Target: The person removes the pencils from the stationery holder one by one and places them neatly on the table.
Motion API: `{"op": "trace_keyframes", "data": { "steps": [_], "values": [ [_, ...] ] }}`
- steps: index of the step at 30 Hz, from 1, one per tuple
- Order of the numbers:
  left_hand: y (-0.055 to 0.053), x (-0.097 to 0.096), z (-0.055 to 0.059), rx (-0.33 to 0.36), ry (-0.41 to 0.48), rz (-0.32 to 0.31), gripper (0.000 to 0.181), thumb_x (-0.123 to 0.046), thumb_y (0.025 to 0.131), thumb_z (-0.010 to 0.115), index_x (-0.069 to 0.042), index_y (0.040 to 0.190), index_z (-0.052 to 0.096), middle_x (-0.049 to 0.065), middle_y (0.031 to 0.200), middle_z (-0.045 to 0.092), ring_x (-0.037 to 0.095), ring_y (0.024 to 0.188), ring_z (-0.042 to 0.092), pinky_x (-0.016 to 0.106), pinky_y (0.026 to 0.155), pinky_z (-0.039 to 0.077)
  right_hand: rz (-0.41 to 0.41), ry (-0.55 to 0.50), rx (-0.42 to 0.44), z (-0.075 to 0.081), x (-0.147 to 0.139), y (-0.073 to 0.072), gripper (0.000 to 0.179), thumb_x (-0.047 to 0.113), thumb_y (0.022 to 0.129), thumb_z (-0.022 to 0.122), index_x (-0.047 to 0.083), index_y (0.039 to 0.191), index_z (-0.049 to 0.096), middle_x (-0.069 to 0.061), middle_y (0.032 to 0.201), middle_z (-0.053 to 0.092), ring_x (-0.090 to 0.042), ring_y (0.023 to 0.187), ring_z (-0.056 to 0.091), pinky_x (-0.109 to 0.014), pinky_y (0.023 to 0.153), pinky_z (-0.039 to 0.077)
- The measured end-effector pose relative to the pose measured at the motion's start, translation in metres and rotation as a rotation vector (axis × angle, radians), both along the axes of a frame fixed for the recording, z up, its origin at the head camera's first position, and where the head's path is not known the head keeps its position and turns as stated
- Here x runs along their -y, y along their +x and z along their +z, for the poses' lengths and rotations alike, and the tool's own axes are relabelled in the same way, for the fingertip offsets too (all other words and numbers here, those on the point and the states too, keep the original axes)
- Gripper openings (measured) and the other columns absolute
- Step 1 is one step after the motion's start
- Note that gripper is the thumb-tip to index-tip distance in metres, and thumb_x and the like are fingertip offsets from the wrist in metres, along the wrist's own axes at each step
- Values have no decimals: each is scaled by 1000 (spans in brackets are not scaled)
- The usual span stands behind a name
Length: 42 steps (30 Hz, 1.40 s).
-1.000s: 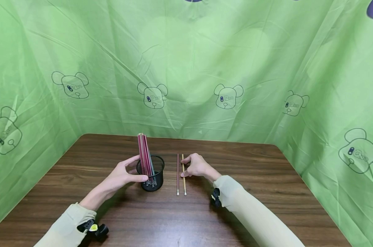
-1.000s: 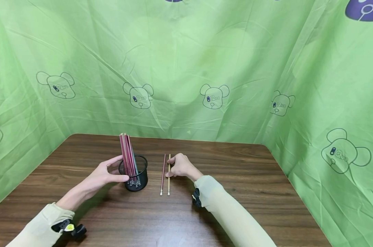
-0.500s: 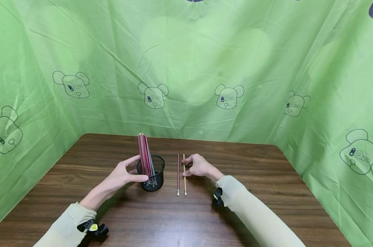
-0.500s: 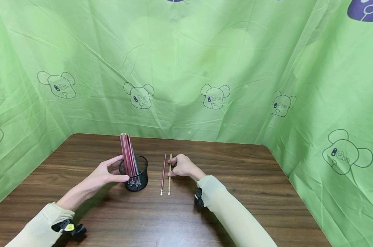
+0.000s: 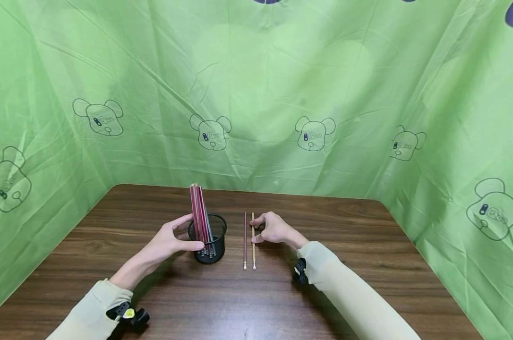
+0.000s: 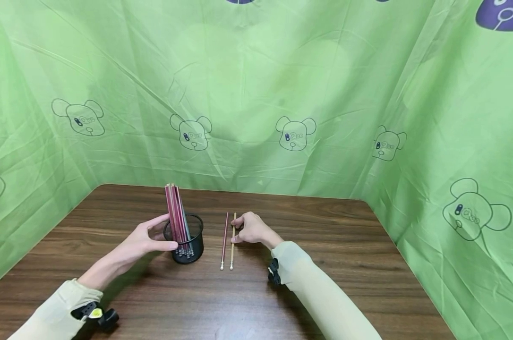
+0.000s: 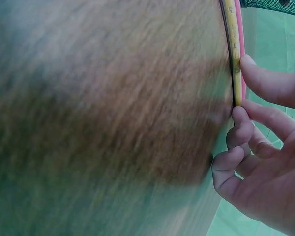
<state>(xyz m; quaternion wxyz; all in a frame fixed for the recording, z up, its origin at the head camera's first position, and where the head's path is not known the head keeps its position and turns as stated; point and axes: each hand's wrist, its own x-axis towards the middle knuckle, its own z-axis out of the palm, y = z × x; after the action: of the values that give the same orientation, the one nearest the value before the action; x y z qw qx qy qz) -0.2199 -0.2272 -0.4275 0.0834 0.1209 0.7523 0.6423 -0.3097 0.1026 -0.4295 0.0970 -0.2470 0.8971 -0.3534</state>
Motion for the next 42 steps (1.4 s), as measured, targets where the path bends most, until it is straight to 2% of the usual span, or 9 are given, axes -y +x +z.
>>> {"op": "trace_keyframes", "data": {
  "steps": [11, 18, 25, 30, 32, 35, 38, 42],
  "values": [
    [0, -2, 0, 10, 2, 3, 96, -15, 88, 87, -2, 164, 31, 25, 159, 44, 43, 139, 51, 36, 104, 46, 24, -21, -15, -2, -2, -2, 52, 3, 77, 92, -8, 124, 74, -16, 115, 76, -35, 113, 68, -47, 101, 51],
    [0, -2, -1, 6, -4, 4, 97, -15, 87, 87, -1, 164, 30, 25, 159, 43, 44, 140, 49, 42, 108, 44, 35, -39, -35, -4, -8, -3, 49, 5, 78, 92, -5, 122, 75, -13, 111, 77, -31, 107, 70, -41, 96, 53],
    [0, -2, -1, 1, -7, 7, 97, -15, 87, 87, 0, 164, 30, 26, 159, 43, 44, 140, 49, 45, 109, 43, 59, -62, -46, 0, -13, -2, 52, 8, 79, 92, -3, 126, 75, -15, 113, 75, -33, 112, 67, -45, 101, 49],
    [0, -2, -1, 3, -2, 4, 97, -15, 87, 87, 0, 164, 30, 25, 160, 43, 44, 140, 49, 44, 109, 43, 91, -86, -51, 7, -15, 4, 54, 10, 81, 91, -2, 130, 73, -20, 120, 72, -37, 113, 66, -47, 98, 51],
    [0, -2, -1, -1, -2, 3, 97, -15, 87, 87, 0, 164, 30, 25, 159, 43, 44, 140, 49, 44, 109, 43, 97, -106, -53, 11, -15, 8, 54, 10, 82, 91, -1, 131, 72, -21, 123, 71, -35, 109, 66, -44, 94, 51],
    [0, -1, -1, -8, -7, 3, 96, -15, 87, 87, 0, 164, 31, 25, 158, 45, 43, 140, 50, 40, 107, 44, 104, -132, -66, 18, -13, 12, 52, 9, 83, 90, 0, 131, 73, -19, 126, 71, -26, 89, 61, -36, 83, 50],
    [0, 0, -1, -12, -4, 1, 95, -15, 87, 87, -1, 164, 32, 25, 154, 50, 42, 138, 52, 33, 104, 46, 116, -162, -98, 25, -9, 17, 47, 8, 84, 89, 2, 128, 75, -12, 117, 74, -20, 69, 47, -29, 69, 43],
    [-1, 0, -2, -12, -2, 1, 94, -14, 87, 87, -2, 164, 33, 25, 150, 54, 40, 136, 55, 29, 100, 47, 118, -206, -108, 36, 0, 22, 42, 9, 85, 89, 8, 125, 78, 1, 103, 74, -17, 60, 40, -26, 57, 36]
  ]
}}
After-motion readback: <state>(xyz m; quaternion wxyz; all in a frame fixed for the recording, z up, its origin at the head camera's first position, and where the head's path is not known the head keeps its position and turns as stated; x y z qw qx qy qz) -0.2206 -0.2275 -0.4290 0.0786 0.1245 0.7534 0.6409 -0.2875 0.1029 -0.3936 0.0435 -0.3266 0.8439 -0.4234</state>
